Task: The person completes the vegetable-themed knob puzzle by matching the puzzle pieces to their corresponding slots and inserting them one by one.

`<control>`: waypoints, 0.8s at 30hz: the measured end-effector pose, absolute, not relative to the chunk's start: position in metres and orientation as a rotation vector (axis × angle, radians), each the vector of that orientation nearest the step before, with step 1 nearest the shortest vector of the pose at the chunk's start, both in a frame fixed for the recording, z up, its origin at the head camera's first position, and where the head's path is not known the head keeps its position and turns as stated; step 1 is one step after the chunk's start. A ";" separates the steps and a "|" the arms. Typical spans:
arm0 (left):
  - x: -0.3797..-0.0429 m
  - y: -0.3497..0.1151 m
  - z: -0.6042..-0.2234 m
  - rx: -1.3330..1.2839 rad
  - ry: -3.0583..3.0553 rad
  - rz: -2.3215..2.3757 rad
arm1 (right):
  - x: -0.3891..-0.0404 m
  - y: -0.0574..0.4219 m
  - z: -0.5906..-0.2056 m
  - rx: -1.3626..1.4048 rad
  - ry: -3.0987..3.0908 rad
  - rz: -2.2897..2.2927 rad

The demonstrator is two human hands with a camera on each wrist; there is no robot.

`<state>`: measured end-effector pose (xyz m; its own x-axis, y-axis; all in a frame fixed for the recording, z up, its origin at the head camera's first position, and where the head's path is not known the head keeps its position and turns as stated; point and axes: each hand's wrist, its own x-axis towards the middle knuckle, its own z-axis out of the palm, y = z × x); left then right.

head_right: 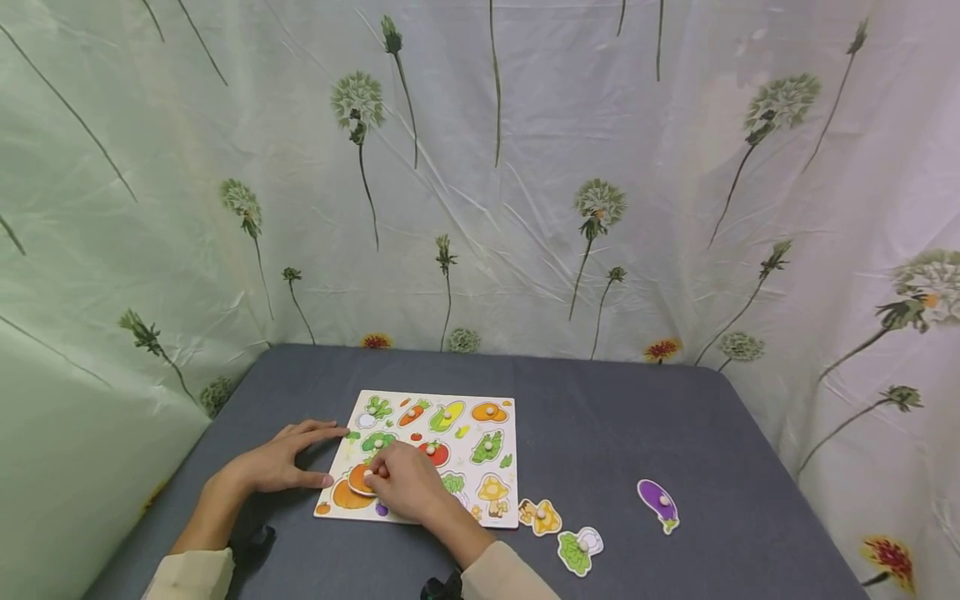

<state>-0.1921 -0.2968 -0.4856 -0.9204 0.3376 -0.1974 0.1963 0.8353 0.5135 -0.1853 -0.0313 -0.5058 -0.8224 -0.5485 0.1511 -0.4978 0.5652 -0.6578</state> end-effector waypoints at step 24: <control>-0.190 -0.296 -0.482 0.430 2.751 0.732 | -0.173 -0.053 -0.507 -1.019 2.710 -1.085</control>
